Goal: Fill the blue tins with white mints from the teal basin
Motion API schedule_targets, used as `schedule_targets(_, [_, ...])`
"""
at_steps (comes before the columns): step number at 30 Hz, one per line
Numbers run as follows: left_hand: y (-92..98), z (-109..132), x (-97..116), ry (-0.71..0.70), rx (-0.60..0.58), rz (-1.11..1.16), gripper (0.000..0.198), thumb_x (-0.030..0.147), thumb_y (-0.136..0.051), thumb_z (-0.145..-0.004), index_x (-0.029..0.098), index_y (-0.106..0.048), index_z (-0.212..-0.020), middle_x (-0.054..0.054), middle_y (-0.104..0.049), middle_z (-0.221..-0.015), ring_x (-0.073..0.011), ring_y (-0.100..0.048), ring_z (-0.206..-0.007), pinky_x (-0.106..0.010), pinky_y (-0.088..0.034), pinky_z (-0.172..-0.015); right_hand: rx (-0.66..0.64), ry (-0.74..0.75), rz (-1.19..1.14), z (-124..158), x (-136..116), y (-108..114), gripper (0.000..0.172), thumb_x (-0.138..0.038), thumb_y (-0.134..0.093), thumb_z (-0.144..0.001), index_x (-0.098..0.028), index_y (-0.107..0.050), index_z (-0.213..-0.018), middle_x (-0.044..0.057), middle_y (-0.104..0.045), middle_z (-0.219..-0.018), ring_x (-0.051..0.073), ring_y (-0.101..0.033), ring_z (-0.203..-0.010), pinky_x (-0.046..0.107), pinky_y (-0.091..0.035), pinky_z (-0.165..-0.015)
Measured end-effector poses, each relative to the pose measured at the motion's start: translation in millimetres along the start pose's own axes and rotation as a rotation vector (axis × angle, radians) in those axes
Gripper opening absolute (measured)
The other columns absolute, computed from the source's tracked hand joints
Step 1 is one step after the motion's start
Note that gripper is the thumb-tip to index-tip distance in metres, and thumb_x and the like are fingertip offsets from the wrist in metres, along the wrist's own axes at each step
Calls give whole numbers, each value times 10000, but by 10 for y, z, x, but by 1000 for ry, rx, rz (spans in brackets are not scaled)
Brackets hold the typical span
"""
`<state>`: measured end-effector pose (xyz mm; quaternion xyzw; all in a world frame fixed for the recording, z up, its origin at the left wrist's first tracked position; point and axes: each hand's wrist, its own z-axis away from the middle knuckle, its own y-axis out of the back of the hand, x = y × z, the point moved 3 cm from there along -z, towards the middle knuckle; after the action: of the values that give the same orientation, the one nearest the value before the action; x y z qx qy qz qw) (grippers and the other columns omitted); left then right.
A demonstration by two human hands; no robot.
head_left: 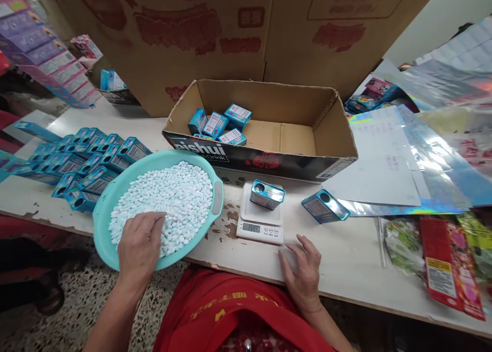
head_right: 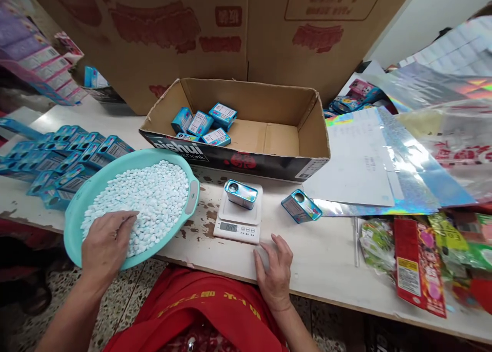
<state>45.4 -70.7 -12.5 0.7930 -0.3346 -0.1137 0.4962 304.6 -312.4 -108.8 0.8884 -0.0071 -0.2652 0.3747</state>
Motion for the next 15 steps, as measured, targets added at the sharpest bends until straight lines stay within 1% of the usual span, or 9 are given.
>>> schedule_targets(2, [-2, 15, 3, 17, 16, -1, 208, 265, -447, -943, 174, -634, -927, -76, -665, -868, -229, -576, -828, -346, -439, -775, 2, -4, -9, 4, 7, 3, 150, -249, -570, -925, -162, -585, -1047, 161, -517, -1183, 316, -495, -1137, 535, -480, -895])
schedule_targets(4, [-8, 47, -1, 34, 7, -5, 221, 261, -427, -946, 181, -633, -957, -79, -668, -912, -231, -582, -858, -352, -444, -790, 4, -8, -25, 12, 13, 8, 143, -253, -571, -924, -167, -589, -1037, 153, -524, -1173, 308, -501, -1128, 528, -483, -895])
schedule_targets(7, [25, 70, -3, 66, 16, -50, 229, 273, -434, -938, 188, -626, -1031, -115, -633, -1107, -261, -575, -1021, -402, -438, -882, 15, -24, -45, 19, 21, 15, 138, -267, -559, -931, -177, -593, -1029, 140, -529, -1164, 294, -511, -1113, 511, -493, -888])
schedule_targets(9, [64, 10, 46, 70, 40, -76, 233, 278, -459, -927, 181, -613, -1072, -150, -578, -1214, -294, -537, -1129, -454, -418, -943, 15, -30, -47, 17, 20, 12, 144, -282, -544, -940, -181, -593, -1030, 137, -530, -1166, 289, -512, -1112, 504, -496, -883])
schedule_targets(11, [71, -143, 192, 34, 44, -26, 243, 270, -478, -919, 178, -593, -1113, -160, -563, -1226, -300, -515, -1165, -474, -417, -970, 11, -17, -41, 11, 10, 5, 155, -297, -529, -948, -180, -591, -1027, 139, -536, -1160, 290, -515, -1107, 499, -497, -875])
schedule_targets(12, [48, -251, 314, -7, 29, 28, 257, 265, -487, -915, 179, -580, -1139, -156, -566, -1219, -294, -511, -1168, -470, -421, -978, 12, -7, -38, 7, 2, 3, 160, -305, -522, -953, -179, -591, -1022, 139, -540, -1154, 290, -517, -1101, 497, -497, -870])
schedule_targets(13, [6, -372, 467, -59, -1, 92, 284, 266, -504, -906, 184, -562, -1172, -146, -569, -1216, -285, -508, -1168, -461, -425, -987, 15, 4, -36, 5, -5, 4, 167, -313, -515, -957, -179, -592, -1018, 139, -545, -1148, 289, -521, -1094, 493, -496, -867])
schedule_targets(15, [-135, -620, 855, -204, -105, 192, 383, 276, -554, -880, 176, -514, -1248, -148, -548, -1260, -279, -492, -1190, -442, -418, -1014, 26, 27, -33, 11, -14, 11, 187, -330, -505, -962, -175, -596, -1014, 139, -556, -1132, 290, -531, -1079, 484, -492, -859])
